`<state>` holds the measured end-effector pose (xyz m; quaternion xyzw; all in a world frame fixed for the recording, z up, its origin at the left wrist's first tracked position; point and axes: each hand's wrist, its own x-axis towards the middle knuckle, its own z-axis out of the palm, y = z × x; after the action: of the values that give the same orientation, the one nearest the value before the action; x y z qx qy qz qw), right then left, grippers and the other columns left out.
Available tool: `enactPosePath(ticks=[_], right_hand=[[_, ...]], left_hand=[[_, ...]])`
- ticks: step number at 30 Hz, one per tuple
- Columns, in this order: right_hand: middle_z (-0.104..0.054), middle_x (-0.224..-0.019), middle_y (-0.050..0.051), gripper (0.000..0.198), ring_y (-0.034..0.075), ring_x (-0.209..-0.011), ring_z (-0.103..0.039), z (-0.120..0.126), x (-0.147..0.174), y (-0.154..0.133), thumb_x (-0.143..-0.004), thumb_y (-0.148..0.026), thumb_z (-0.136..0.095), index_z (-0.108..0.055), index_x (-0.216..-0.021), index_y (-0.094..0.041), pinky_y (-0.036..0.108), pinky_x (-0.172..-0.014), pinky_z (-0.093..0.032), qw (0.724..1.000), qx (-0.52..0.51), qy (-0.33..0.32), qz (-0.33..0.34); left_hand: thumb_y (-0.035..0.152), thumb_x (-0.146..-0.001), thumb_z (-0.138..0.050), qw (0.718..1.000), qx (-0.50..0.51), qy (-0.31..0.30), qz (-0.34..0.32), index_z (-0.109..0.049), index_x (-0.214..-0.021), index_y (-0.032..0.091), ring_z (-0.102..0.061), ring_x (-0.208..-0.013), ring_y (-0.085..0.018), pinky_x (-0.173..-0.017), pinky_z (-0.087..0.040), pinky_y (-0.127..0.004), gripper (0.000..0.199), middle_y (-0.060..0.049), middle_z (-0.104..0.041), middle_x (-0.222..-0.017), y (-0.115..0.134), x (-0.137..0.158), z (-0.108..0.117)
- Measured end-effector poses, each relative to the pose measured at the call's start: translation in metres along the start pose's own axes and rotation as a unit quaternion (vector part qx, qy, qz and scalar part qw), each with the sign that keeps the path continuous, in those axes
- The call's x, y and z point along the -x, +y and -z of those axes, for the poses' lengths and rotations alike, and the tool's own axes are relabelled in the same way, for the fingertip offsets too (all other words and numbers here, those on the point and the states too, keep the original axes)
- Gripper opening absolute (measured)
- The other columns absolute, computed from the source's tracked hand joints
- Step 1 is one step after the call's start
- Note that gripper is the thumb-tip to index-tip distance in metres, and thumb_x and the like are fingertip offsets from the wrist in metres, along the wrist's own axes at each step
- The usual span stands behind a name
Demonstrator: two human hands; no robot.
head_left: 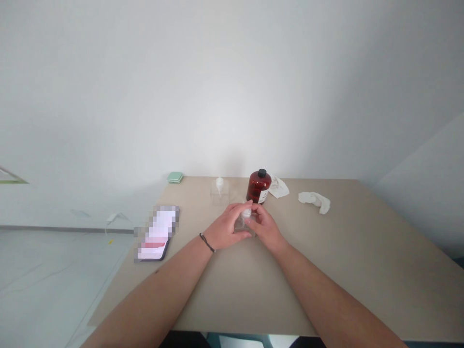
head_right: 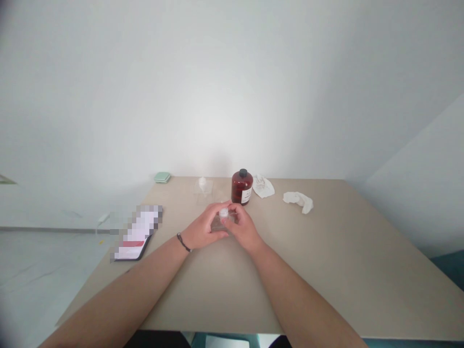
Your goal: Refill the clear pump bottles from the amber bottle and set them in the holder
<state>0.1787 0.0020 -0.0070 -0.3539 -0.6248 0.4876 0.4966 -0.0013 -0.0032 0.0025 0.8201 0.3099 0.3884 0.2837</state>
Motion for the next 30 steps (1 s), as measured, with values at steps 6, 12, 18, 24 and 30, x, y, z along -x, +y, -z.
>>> enactPosePath(ticks=[6,12,18,24,30], right_hand=[[-0.063,-0.105,0.005,0.03,0.022,-0.098,-0.06,0.0,0.002,-0.004,-0.086,-0.052,-0.064,-0.064,-0.095,-0.024,0.039,-0.091,-0.046,0.999,0.044,0.009,0.015],[-0.064,-0.104,0.005,0.035,0.024,-0.102,-0.06,0.0,0.001,-0.003,-0.083,-0.055,-0.066,-0.063,-0.1,-0.024,0.041,-0.094,-0.047,0.999,0.031,0.015,0.016],[-0.066,-0.099,0.003,0.032,0.022,-0.091,-0.062,-0.006,0.003,-0.001,-0.082,-0.048,-0.067,-0.058,-0.102,-0.025,0.04,-0.087,-0.05,0.999,0.036,0.036,-0.008],[-0.062,-0.115,0.009,0.027,0.027,-0.116,-0.055,-0.01,-0.001,-0.013,-0.076,-0.038,-0.069,-0.061,-0.097,-0.022,0.047,-0.106,-0.04,0.969,0.217,0.089,0.076],[-0.057,-0.125,0.013,0.024,0.031,-0.12,-0.052,-0.012,-0.003,-0.037,-0.074,-0.037,-0.071,-0.063,-0.091,-0.021,0.049,-0.107,-0.038,0.919,0.389,0.058,0.027]], left_hand=[[0.022,-0.077,-0.078,1.0,0.003,0.009,-0.001,-0.035,-0.149,0.026,-0.045,-0.136,-0.032,-0.115,-0.039,-0.054,0.084,-0.014,-0.049,-0.144,0.0,0.001,-0.001],[0.023,-0.078,-0.078,1.0,0.001,0.016,-0.012,-0.036,-0.149,0.025,-0.045,-0.136,-0.032,-0.116,-0.037,-0.055,0.083,-0.015,-0.048,-0.146,0.0,0.0,-0.002],[0.018,-0.078,-0.075,1.0,-0.001,0.018,-0.008,-0.037,-0.149,0.025,-0.045,-0.137,-0.031,-0.117,-0.037,-0.054,0.081,-0.014,-0.049,-0.145,0.002,0.0,-0.002],[0.02,-0.078,-0.075,1.0,-0.003,0.017,-0.01,-0.033,-0.151,0.027,-0.042,-0.14,-0.031,-0.119,-0.034,-0.053,0.085,-0.014,-0.046,-0.149,-0.004,0.001,-0.006],[0.024,-0.066,-0.086,0.984,0.143,0.056,0.093,0.006,-0.157,0.026,-0.053,-0.129,-0.031,-0.111,-0.04,-0.053,0.129,-0.019,-0.045,-0.144,-0.012,0.006,-0.012]])
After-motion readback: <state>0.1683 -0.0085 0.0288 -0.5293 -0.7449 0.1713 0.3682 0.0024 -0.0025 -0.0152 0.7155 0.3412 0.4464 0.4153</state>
